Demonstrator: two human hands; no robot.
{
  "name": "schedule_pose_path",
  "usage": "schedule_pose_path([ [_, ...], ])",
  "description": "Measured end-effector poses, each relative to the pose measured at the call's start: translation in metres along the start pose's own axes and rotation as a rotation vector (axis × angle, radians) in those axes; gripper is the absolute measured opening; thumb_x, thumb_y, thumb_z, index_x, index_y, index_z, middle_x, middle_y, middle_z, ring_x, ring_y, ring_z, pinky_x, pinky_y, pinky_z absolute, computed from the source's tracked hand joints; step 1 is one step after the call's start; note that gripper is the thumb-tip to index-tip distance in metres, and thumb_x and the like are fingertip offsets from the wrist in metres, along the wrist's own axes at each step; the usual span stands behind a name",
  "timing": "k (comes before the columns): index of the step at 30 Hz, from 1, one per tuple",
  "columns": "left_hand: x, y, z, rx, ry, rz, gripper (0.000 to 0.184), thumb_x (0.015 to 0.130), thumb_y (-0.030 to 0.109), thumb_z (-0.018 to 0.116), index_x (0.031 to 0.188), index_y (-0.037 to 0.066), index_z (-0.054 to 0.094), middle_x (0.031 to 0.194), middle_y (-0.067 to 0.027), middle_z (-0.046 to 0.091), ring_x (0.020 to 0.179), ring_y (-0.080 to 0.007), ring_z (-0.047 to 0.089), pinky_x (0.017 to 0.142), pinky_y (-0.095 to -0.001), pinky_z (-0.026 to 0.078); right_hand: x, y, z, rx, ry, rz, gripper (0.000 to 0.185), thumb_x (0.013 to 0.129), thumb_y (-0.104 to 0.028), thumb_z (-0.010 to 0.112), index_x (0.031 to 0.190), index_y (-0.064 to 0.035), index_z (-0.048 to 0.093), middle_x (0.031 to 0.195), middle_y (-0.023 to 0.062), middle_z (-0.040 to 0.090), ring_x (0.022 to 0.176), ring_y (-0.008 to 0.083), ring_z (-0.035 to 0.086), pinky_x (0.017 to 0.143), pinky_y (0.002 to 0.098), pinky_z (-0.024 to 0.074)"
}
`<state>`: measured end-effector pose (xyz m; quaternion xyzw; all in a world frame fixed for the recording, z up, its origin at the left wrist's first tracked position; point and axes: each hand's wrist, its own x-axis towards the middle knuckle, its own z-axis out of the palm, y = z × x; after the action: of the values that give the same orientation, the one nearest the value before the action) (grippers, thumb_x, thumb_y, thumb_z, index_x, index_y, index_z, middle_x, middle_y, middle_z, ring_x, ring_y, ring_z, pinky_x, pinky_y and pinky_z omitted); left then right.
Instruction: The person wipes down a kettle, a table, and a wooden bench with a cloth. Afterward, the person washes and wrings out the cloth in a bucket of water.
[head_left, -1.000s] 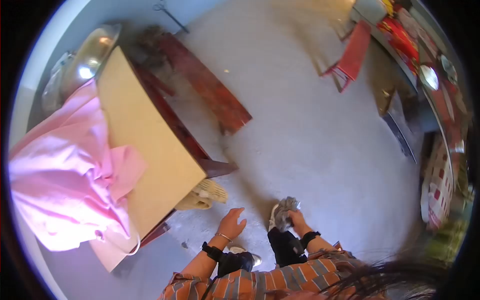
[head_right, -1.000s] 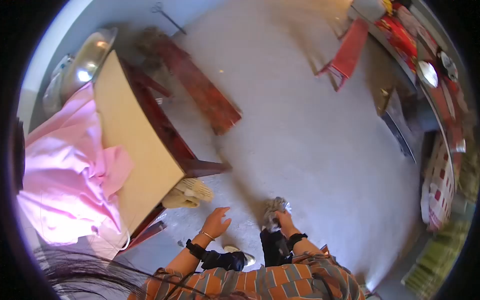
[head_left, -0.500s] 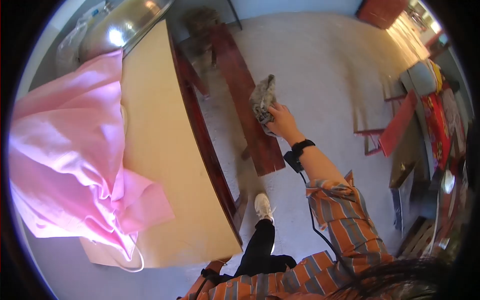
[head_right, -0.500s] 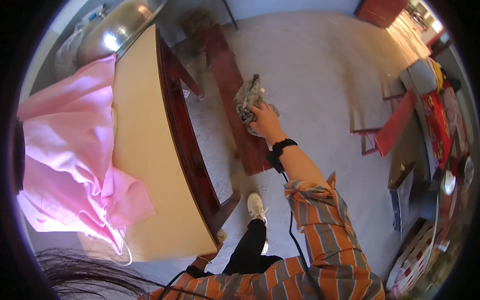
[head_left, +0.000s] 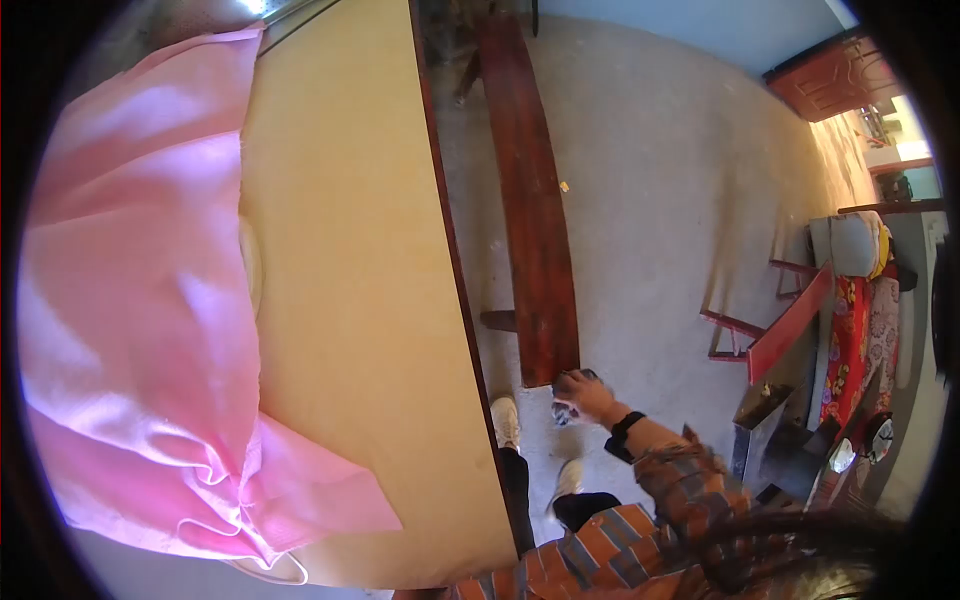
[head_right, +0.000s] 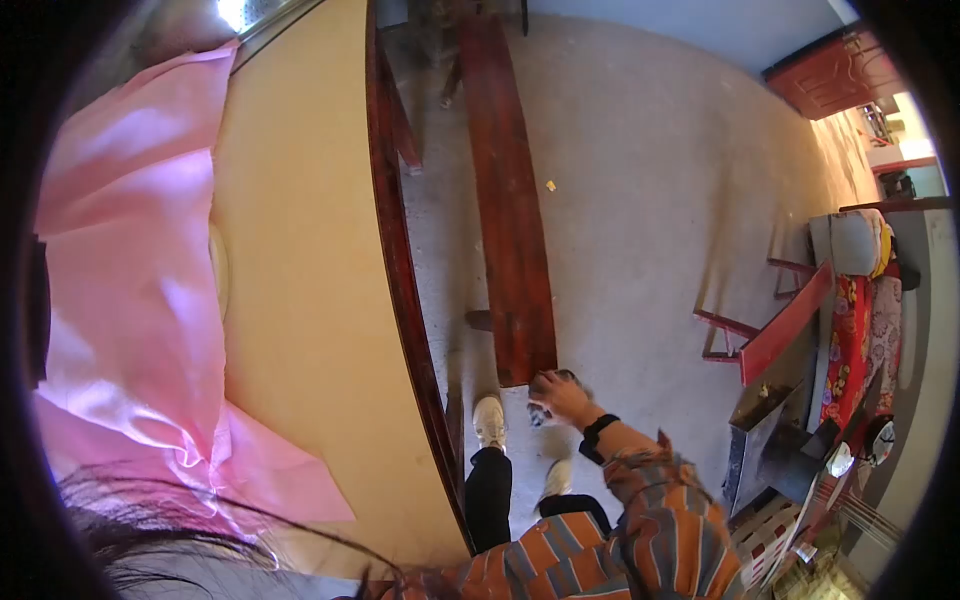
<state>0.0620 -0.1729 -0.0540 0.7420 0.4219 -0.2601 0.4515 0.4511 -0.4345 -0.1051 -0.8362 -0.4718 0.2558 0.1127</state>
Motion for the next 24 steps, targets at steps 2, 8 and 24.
schedule_pose_path([
  [2,0.000,-0.006,0.002,-0.033,0.015,-0.045,0.022,0.074,0.019,0.057,0.089,0.004,0.058,0.076,-0.0127,0.061,0.070,-0.0232,0.061,0.063,-0.0309,0.049,0.018,-0.002,-0.046,0.036,-0.094,-0.029,0.049,0.049,-0.017,0.069,0.096,-0.0202,0.057,0.109,0.0098,0.045,0.099,0.0284,0.045,0.075,0.0400,0.0445],
  [8,-0.015,-0.022,0.019,-0.117,0.080,-0.204,0.021,0.074,0.018,0.056,0.089,0.004,0.058,0.074,-0.0124,0.061,0.069,-0.0227,0.061,0.063,-0.0304,0.049,0.134,0.068,-0.068,-0.290,0.183,0.030,0.040,0.067,-0.016,0.056,0.106,-0.0255,0.055,0.114,0.0138,0.045,0.109,0.0344,0.041,0.084,0.0424,0.0396],
  [24,-0.029,0.062,0.146,0.110,0.270,-0.075,0.018,0.076,0.016,0.053,0.089,0.006,0.060,0.072,-0.0116,0.062,0.066,-0.0202,0.062,0.060,-0.0291,0.049,0.027,0.067,-0.014,-0.232,0.187,-0.461,0.017,0.071,-0.026,0.051,0.084,-0.0265,0.062,0.109,0.0048,0.044,0.107,0.0286,0.038,0.074,0.0420,0.0417],
])
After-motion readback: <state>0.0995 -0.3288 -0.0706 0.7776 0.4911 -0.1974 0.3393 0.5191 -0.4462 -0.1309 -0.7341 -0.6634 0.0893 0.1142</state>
